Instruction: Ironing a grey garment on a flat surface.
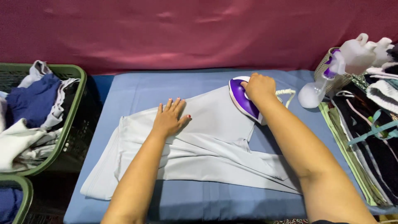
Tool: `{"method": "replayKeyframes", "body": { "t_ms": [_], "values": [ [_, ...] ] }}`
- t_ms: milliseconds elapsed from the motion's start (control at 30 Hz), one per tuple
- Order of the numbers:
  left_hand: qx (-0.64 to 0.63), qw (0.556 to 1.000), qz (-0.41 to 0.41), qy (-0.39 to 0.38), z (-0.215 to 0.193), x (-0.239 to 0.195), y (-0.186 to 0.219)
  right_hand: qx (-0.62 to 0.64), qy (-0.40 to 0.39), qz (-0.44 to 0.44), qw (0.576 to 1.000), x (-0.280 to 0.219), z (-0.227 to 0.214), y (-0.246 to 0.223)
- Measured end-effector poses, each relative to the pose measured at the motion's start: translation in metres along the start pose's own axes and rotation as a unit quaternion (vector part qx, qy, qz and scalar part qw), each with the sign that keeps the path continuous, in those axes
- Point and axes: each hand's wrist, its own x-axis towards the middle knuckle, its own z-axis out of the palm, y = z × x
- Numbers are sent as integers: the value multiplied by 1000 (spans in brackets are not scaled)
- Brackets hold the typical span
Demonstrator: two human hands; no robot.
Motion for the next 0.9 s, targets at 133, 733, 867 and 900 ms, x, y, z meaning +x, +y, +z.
{"method": "replayKeyframes", "body": {
  "t_ms": [133,733,867,900],
  "values": [
    [-9,1000,-7,-5,-10,-6,9,7,-6,23,1000,-16,-3,7],
    [6,997,-47,-56,-26,-8,21,18,-29,25,999,-3,-8,21],
    [7,998,-37,-46,-25,-6,23,22,-12,57,998,18,7,18],
    [8,999,-37,-39,-25,-6,23,21,-10,66,998,29,10,15]
  ]
}}
